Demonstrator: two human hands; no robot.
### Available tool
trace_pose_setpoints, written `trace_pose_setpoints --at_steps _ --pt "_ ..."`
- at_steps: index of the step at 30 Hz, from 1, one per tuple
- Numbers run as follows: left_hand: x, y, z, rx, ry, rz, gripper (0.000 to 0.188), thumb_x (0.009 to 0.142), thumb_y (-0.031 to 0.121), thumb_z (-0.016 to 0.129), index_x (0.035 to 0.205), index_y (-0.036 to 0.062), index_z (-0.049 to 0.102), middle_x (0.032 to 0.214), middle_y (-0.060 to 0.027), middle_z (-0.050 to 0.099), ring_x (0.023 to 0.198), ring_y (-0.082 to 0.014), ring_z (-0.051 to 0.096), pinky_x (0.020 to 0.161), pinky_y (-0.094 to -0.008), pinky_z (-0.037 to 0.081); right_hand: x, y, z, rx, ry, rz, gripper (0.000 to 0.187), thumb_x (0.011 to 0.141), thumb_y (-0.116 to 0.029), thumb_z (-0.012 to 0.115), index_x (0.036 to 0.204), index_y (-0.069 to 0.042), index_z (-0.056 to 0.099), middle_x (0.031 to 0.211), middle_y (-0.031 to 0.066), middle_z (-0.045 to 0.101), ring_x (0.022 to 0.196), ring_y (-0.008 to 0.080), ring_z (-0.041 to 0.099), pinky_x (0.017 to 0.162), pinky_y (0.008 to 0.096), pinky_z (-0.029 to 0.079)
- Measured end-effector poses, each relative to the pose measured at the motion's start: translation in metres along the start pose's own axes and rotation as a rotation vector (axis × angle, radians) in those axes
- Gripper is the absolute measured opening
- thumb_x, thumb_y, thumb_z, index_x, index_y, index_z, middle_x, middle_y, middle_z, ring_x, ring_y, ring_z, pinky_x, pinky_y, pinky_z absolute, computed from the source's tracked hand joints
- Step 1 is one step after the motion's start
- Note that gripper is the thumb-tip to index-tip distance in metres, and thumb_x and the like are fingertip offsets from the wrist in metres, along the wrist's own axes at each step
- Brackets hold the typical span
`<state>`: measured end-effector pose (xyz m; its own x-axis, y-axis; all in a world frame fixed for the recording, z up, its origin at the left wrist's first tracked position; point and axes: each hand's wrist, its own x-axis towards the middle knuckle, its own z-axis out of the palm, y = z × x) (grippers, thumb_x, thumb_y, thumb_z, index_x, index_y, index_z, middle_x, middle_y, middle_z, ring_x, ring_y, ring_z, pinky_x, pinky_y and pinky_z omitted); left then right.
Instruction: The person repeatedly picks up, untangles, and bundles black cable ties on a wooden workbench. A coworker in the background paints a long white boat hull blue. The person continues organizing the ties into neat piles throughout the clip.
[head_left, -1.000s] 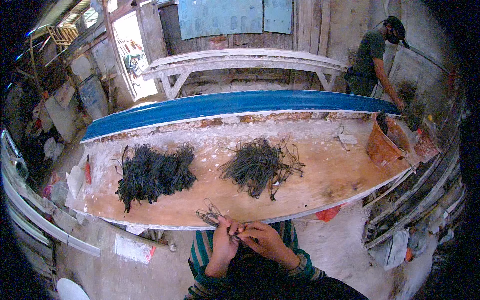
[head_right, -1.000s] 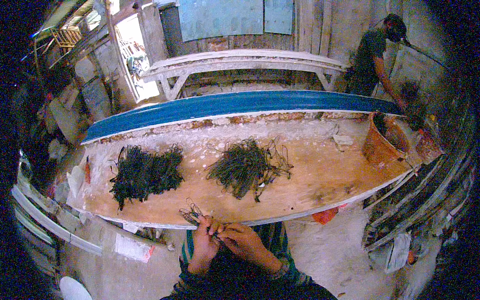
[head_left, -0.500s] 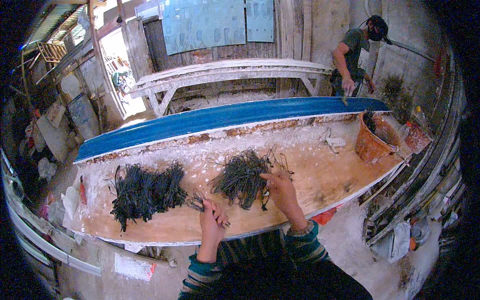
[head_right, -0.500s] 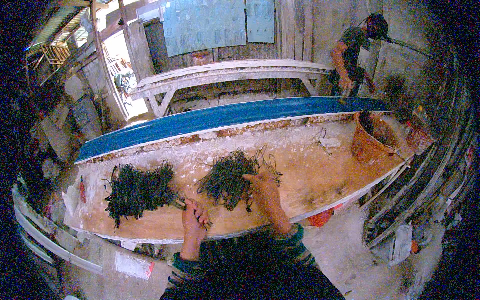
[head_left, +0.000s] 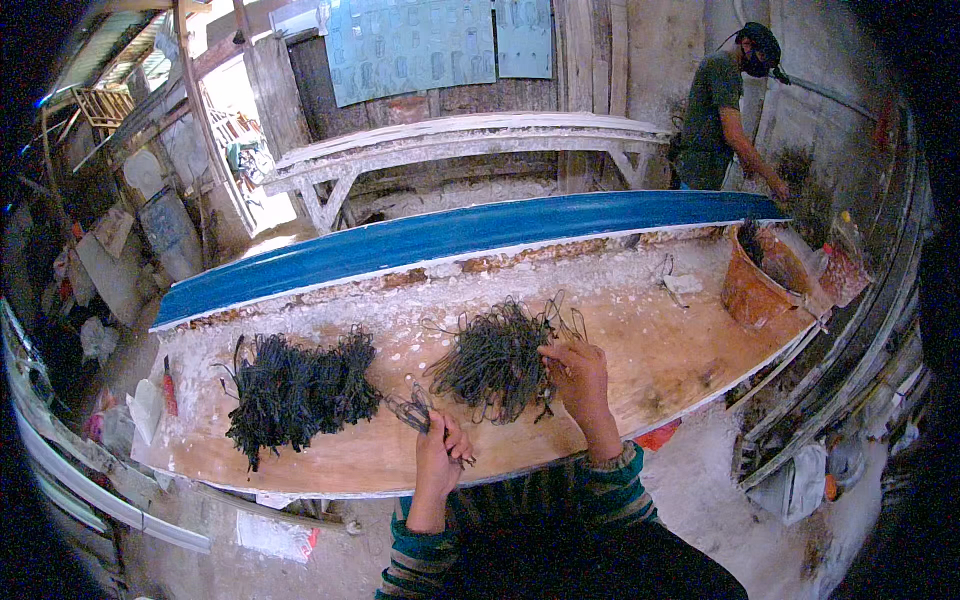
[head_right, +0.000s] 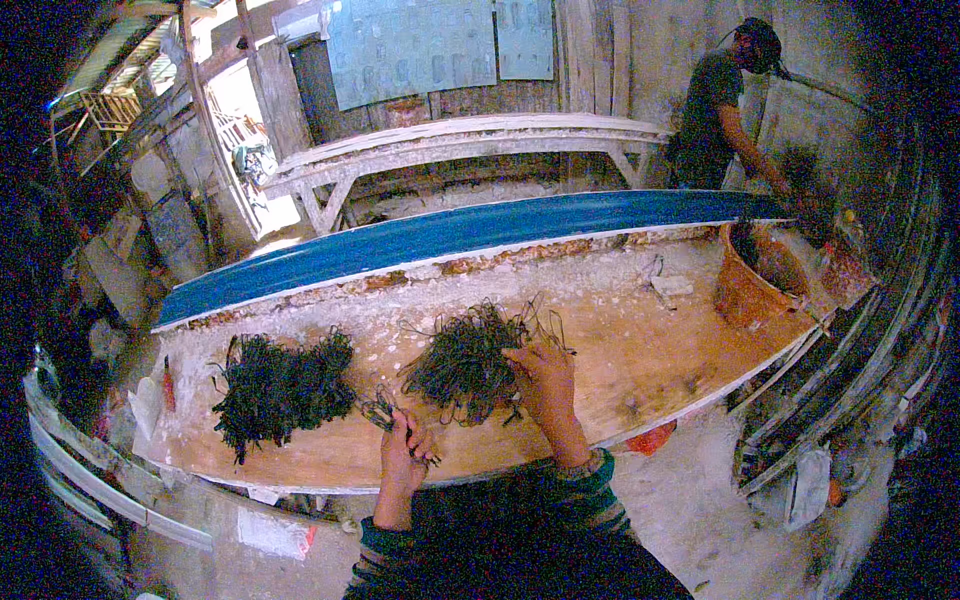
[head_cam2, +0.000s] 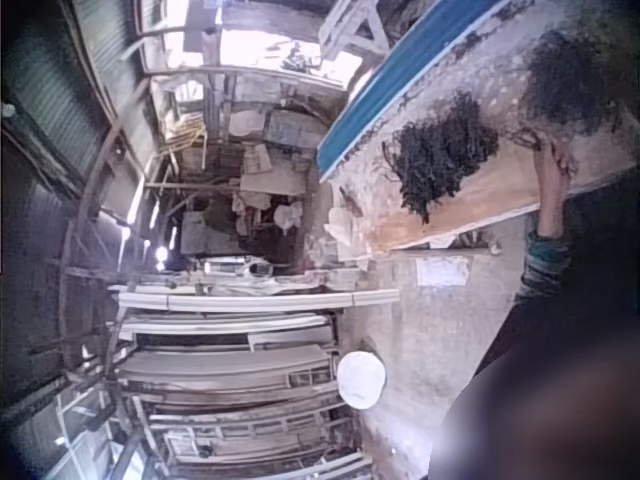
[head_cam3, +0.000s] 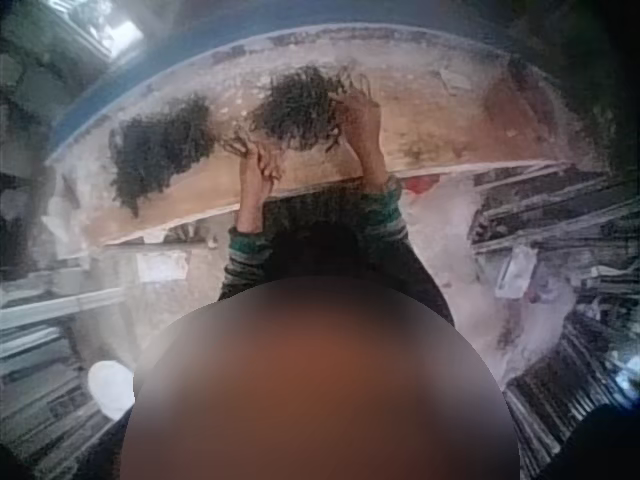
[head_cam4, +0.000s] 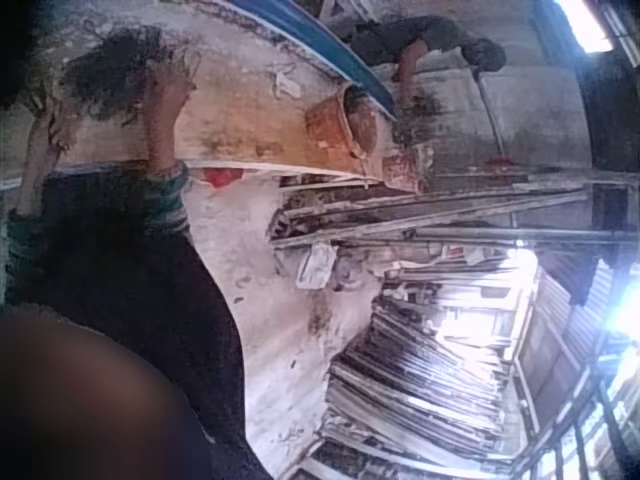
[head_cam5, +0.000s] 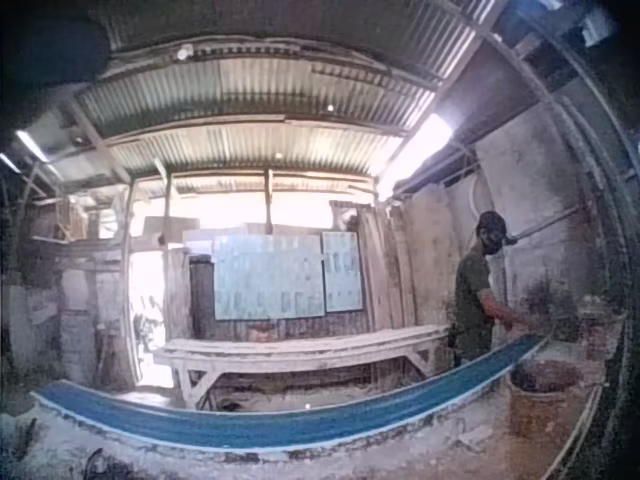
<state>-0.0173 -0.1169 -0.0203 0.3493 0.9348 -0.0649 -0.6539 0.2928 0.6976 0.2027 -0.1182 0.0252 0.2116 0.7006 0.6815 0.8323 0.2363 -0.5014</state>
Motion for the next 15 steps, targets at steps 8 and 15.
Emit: trace_pose_setpoints --at_steps 8,15 --pt "-0.001 0.002 0.002 -0.005 0.025 0.014 0.032 0.089 0.041 0.041 0.078 0.0107 0.042 0.053 0.0036 0.028 0.045 -0.0088 0.03 0.046 -0.0256 0.031 0.026 -0.006 -0.01 -0.086 0.125 -0.029 0.01 0.069 -0.009 0.067 0.079 -0.007 0.066 0.071 0.0081 0.06 0.065 0.0247 0.057 0.064 0.0337 0.043" --pt "-0.001 0.003 0.0 0.006 -0.032 0.046 0.032 0.089 0.041 0.042 0.078 0.0101 0.043 0.054 0.0038 0.029 0.045 -0.0079 0.03 0.045 -0.0248 0.031 0.04 0.0 -0.016 0.08 0.174 0.115 0.012 0.074 -0.012 0.065 0.081 -0.003 0.065 0.073 0.0075 0.063 0.061 0.0148 0.057 0.058 0.0266 0.044"
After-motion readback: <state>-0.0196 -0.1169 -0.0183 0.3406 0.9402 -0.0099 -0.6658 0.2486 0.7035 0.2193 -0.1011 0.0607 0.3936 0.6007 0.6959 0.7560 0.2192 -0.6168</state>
